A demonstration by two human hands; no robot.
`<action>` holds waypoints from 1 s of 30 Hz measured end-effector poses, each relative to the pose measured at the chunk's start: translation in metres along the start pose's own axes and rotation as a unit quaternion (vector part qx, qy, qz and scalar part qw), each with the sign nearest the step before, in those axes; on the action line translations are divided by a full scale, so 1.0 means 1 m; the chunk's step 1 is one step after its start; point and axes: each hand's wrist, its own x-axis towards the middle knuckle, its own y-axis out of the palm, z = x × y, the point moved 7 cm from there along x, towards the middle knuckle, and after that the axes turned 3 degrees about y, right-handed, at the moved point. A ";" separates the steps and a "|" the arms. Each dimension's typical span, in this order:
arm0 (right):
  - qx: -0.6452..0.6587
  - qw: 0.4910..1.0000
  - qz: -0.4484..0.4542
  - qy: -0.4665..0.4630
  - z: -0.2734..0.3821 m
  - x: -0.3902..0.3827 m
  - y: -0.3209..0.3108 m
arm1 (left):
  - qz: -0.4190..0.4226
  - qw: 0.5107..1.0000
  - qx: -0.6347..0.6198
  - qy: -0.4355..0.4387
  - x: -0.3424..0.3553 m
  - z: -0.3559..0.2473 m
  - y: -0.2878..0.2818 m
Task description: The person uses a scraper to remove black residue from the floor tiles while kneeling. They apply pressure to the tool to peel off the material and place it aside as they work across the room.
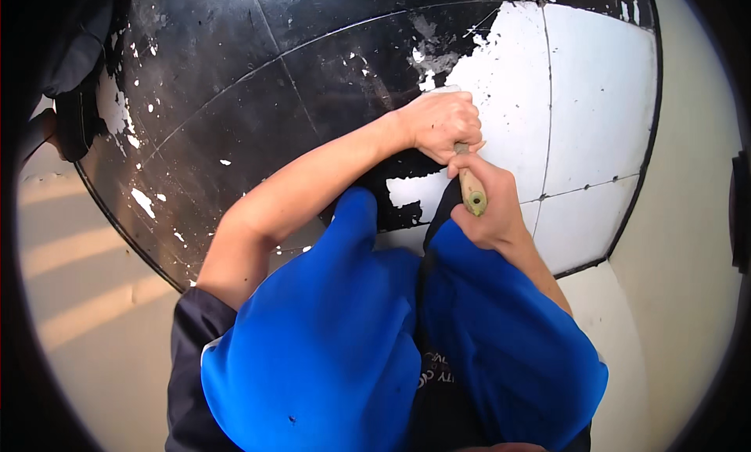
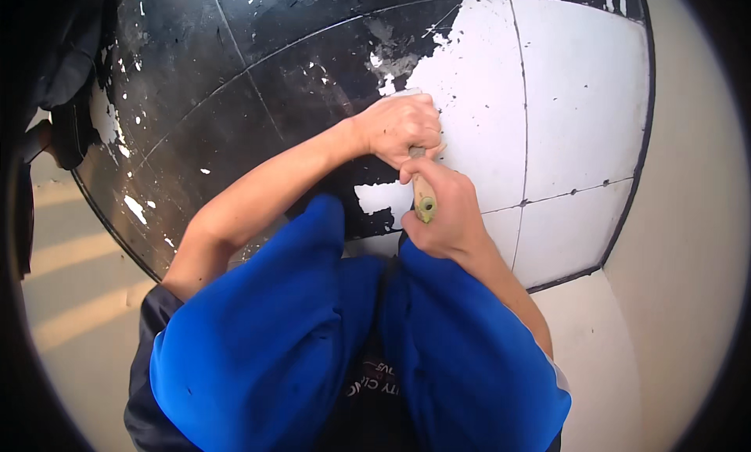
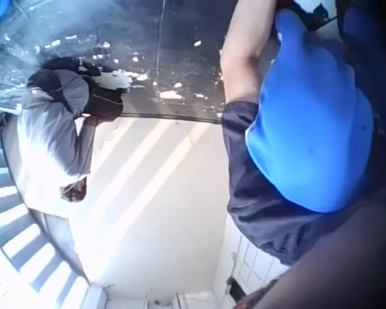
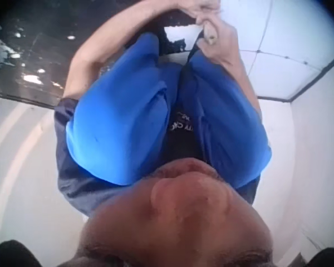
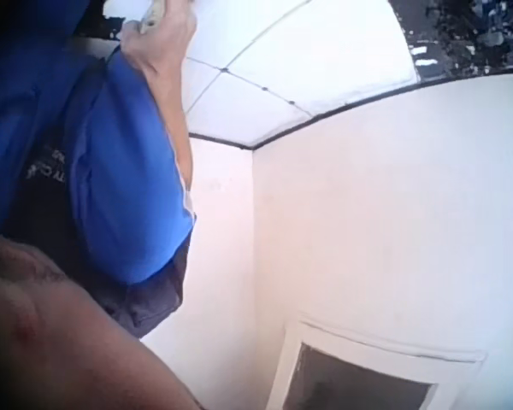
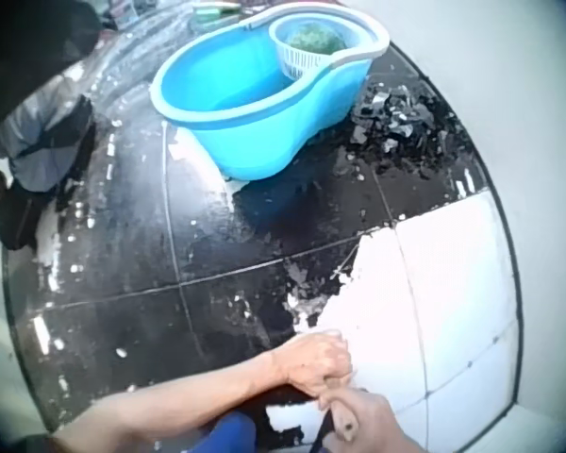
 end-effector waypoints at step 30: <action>0.071 0.989 -0.109 -0.063 0.034 0.070 -0.056 | -0.154 0.982 0.108 0.021 0.039 0.053 -0.085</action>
